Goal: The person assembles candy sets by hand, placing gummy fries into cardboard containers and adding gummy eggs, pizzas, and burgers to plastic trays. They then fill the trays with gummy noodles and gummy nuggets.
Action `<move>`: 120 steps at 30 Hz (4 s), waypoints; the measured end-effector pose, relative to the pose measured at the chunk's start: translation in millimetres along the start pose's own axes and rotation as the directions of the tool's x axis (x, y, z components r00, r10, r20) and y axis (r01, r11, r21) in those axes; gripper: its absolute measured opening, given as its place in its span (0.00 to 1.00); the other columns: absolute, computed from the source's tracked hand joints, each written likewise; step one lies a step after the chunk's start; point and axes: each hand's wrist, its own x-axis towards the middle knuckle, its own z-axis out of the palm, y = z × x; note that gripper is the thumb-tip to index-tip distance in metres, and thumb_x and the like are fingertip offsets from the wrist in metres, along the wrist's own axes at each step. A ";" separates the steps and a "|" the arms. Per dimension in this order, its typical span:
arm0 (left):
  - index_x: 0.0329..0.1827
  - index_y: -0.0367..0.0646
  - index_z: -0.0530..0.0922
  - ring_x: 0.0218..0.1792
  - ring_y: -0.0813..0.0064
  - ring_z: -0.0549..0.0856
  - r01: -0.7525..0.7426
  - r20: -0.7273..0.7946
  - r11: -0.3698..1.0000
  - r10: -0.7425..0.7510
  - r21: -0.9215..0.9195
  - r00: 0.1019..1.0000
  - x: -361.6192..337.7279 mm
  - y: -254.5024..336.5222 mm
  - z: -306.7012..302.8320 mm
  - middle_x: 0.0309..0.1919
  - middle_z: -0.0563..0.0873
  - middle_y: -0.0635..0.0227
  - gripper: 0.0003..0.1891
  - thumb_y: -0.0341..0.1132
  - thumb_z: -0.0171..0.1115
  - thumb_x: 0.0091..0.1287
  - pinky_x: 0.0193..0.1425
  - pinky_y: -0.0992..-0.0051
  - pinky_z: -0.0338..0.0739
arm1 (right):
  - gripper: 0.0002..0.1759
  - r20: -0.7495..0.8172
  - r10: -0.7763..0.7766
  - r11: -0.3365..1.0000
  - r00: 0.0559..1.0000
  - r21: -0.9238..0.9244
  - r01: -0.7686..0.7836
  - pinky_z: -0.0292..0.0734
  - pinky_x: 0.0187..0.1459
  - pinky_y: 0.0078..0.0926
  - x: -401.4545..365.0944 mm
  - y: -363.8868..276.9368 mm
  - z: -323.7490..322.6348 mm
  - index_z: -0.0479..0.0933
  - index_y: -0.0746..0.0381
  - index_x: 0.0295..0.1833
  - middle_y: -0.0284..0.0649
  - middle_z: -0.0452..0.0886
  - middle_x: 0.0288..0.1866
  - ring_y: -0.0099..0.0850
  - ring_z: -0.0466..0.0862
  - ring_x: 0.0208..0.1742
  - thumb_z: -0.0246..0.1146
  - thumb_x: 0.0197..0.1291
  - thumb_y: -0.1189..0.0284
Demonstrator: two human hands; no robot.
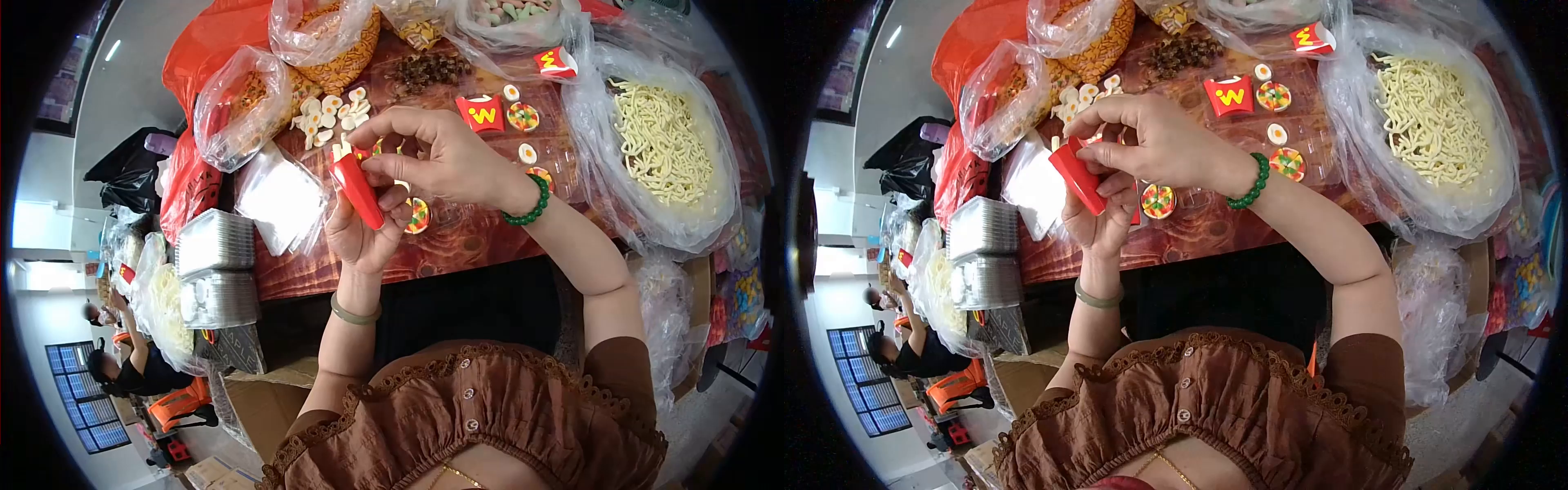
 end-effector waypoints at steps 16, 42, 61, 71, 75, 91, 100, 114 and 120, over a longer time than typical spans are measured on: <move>0.67 0.40 0.63 0.56 0.66 0.76 -0.062 -0.270 0.827 0.251 0.558 0.930 -13.7 11.7 17.5 0.57 0.75 0.62 0.27 0.35 0.58 0.67 0.63 0.63 0.71 | 0.09 -0.036 0.097 0.992 0.995 0.080 -0.094 0.75 0.41 0.19 -1.3 -3.0 -0.7 0.79 0.64 0.48 0.36 0.78 0.41 0.23 0.78 0.44 0.61 0.63 0.74; 0.64 0.38 0.67 0.64 0.48 0.68 -0.034 0.135 -0.498 0.167 0.866 0.977 3.5 -69.1 -21.9 0.59 0.72 0.51 0.35 0.25 0.69 0.50 0.65 0.58 0.66 | 0.09 0.131 0.461 0.570 0.878 -0.802 -0.180 0.74 0.36 0.29 -66.0 23.1 -112.5 0.78 0.65 0.38 0.41 0.82 0.31 0.33 0.81 0.33 0.65 0.57 0.70; 0.48 0.42 0.80 0.54 0.60 0.76 -0.090 0.137 -0.799 -0.009 0.595 0.991 13.1 -95.3 -46.4 0.50 0.79 0.60 0.16 0.28 0.58 0.56 0.51 0.61 0.68 | 0.11 0.101 0.482 0.457 0.870 -0.877 -0.151 0.77 0.45 0.35 -60.2 65.6 -87.6 0.78 0.62 0.46 0.42 0.81 0.40 0.42 0.81 0.43 0.57 0.59 0.72; 0.49 0.42 0.80 0.51 0.64 0.75 -0.099 0.133 -0.848 -0.034 0.520 0.991 16.4 -97.2 -45.6 0.49 0.78 0.62 0.18 0.28 0.57 0.53 0.51 0.62 0.67 | 0.16 0.172 0.781 0.493 0.600 -0.760 -0.424 0.76 0.50 0.33 -25.9 82.4 -99.6 0.76 0.66 0.50 0.48 0.81 0.48 0.39 0.82 0.47 0.53 0.60 0.70; 0.48 0.43 0.80 0.51 0.64 0.74 -0.103 0.145 -0.853 -0.033 0.512 0.989 17.0 -97.8 -46.3 0.49 0.78 0.62 0.18 0.28 0.56 0.53 0.51 0.62 0.66 | 0.16 0.223 0.780 0.540 0.585 -0.712 -0.448 0.75 0.51 0.31 -26.2 83.4 -104.5 0.75 0.65 0.52 0.47 0.80 0.49 0.37 0.81 0.49 0.53 0.62 0.70; 0.48 0.44 0.81 0.55 0.59 0.73 -0.084 0.122 -0.845 -0.022 0.528 0.992 16.7 -99.6 -39.2 0.50 0.78 0.59 0.17 0.28 0.56 0.54 0.55 0.59 0.65 | 0.10 -0.013 0.428 0.729 0.904 -0.586 -0.354 0.77 0.43 0.22 -55.1 42.9 -104.0 0.76 0.66 0.50 0.36 0.84 0.41 0.22 0.82 0.40 0.56 0.65 0.75; 0.50 0.43 0.79 0.57 0.50 0.73 -0.149 0.158 -0.691 -0.051 0.707 0.986 56.9 -64.8 -8.5 0.55 0.77 0.53 0.17 0.28 0.64 0.55 0.59 0.54 0.67 | 0.12 -0.358 0.433 0.696 0.827 -0.450 -0.560 0.76 0.40 0.18 -90.2 17.2 -199.4 0.77 0.65 0.51 0.32 0.81 0.41 0.18 0.79 0.39 0.61 0.64 0.71; 0.54 0.40 0.77 0.57 0.52 0.75 -0.148 0.136 -0.664 -0.069 0.733 0.988 154.9 -5.0 -37.3 0.56 0.76 0.53 0.20 0.28 0.63 0.56 0.60 0.61 0.72 | 0.11 -0.418 0.312 0.824 0.853 -0.327 -0.462 0.76 0.42 0.16 -38.7 23.7 -248.4 0.76 0.66 0.50 0.35 0.82 0.43 0.20 0.80 0.42 0.61 0.63 0.75; 0.53 0.38 0.77 0.57 0.51 0.76 0.047 0.079 -0.760 0.129 0.649 0.989 136.0 72.9 -28.2 0.55 0.78 0.50 0.19 0.30 0.64 0.57 0.59 0.60 0.72 | 0.12 -0.268 0.410 0.817 0.872 -0.316 -0.481 0.73 0.41 0.15 -13.4 28.4 -227.4 0.76 0.66 0.51 0.30 0.80 0.43 0.16 0.77 0.39 0.60 0.64 0.75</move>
